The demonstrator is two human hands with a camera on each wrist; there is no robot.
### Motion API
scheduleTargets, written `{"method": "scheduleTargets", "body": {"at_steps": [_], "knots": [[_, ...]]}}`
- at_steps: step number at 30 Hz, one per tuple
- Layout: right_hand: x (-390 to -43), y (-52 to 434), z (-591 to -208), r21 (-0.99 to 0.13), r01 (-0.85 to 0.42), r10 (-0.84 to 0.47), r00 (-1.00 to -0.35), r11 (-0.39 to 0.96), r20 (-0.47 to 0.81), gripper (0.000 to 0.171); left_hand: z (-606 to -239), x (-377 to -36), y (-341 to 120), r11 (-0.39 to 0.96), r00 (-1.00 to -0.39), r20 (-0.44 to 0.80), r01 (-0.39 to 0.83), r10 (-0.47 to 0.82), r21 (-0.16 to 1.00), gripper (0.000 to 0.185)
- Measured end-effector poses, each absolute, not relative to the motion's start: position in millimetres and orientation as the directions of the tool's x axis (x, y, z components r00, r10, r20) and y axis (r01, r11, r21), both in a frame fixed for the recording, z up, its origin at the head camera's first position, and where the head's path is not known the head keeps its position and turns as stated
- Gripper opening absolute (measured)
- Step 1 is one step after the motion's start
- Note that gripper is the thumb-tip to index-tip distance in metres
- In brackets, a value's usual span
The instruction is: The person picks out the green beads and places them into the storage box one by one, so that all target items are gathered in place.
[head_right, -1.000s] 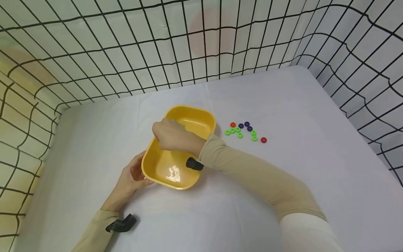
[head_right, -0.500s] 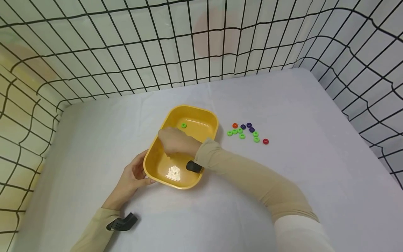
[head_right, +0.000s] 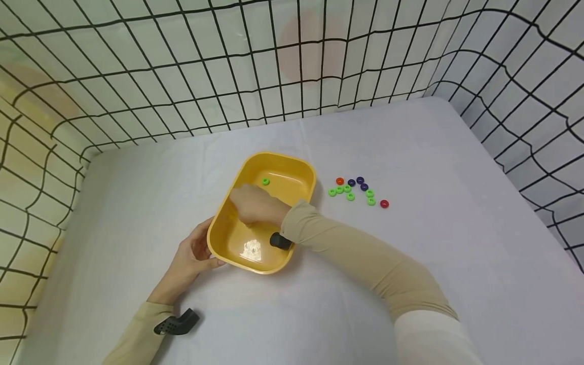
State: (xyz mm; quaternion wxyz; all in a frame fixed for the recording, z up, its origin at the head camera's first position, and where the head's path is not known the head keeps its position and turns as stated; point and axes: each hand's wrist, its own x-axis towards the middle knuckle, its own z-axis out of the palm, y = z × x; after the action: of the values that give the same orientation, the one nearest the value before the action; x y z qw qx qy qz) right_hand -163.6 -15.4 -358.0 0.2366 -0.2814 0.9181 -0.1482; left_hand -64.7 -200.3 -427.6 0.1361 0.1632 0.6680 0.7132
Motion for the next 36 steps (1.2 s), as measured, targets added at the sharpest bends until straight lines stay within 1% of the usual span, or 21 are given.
{"method": "scheduleTargets", "body": {"at_steps": [5, 10, 14, 17, 20, 22, 25, 27, 29, 33, 36], "knots": [[-161.7, -12.9, -360.9, -0.392, -0.455, -0.585, -0.737, 0.8, -0.338, 0.018, -428.8, -64.8, -197.6, -0.066, -0.91, 0.038, 0.012, 0.413, 0.998, 0.086], [-161.2, -9.0, -363.1, -0.388, -0.47, -0.594, -0.739, 0.793, -0.319, 0.015, -430.9, -64.7, -194.9, -0.063, -0.906, 0.035, 0.009, 0.421, 0.998, 0.086], [-163.4, -1.8, -350.8, -0.431, -0.456, -0.601, -0.74, 0.779, -0.302, 0.013, -432.6, -64.4, -193.8, -0.053, -0.907, 0.035, 0.014, 0.42, 0.998, 0.087], [-166.1, 12.3, -325.3, -0.513, -0.434, -0.608, -0.758, 0.74, -0.236, 0.015, -433.5, -63.7, -193.7, -0.042, -0.909, 0.035, 0.019, 0.416, 0.999, 0.087], [-165.5, 36.8, -293.4, -0.594, -0.424, -0.594, -0.797, 0.683, -0.114, 0.016, -433.7, -62.1, -194.7, -0.04, -0.911, 0.038, 0.023, 0.411, 0.999, 0.087], [-161.7, 58.6, -275.5, -0.633, -0.419, -0.566, -0.824, 0.651, -0.036, 0.015, -432.8, -61.0, -195.4, -0.034, -0.912, 0.038, 0.026, 0.409, 0.999, 0.086], [-152.7, 95.5, -262.2, -0.682, -0.384, -0.503, -0.864, 0.623, 0.027, 0.016, -430.8, -59.8, -196.2, -0.027, -0.916, 0.034, 0.025, 0.399, 0.999, 0.086], [-146.4, 121.6, -264.9, -0.696, -0.351, -0.465, -0.885, 0.626, 0.028, 0.016, -429.5, -59.9, -195.9, -0.022, -0.919, 0.033, 0.026, 0.393, 0.999, 0.086], [-139.5, 147.0, -275.9, -0.703, -0.302, -0.421, -0.907, 0.643, 0.005, 0.018, -429.0, -60.1, -195.6, -0.025, -0.921, 0.028, 0.02, 0.389, 0.999, 0.086], [-123.3, 190.0, -313.3, -0.737, -0.177, -0.326, -0.943, 0.652, -0.062, 0.02, -428.2, -60.5, -195.2, -0.04, -0.921, 0.023, 0.008, 0.388, 0.999, 0.087], [-111.5, 213.4, -341.1, -0.765, -0.1, -0.275, -0.956, 0.636, -0.103, 0.023, -427.7, -61.0, -195.5, -0.051, -0.92, 0.022, 0.003, 0.392, 0.999, 0.088]]}}
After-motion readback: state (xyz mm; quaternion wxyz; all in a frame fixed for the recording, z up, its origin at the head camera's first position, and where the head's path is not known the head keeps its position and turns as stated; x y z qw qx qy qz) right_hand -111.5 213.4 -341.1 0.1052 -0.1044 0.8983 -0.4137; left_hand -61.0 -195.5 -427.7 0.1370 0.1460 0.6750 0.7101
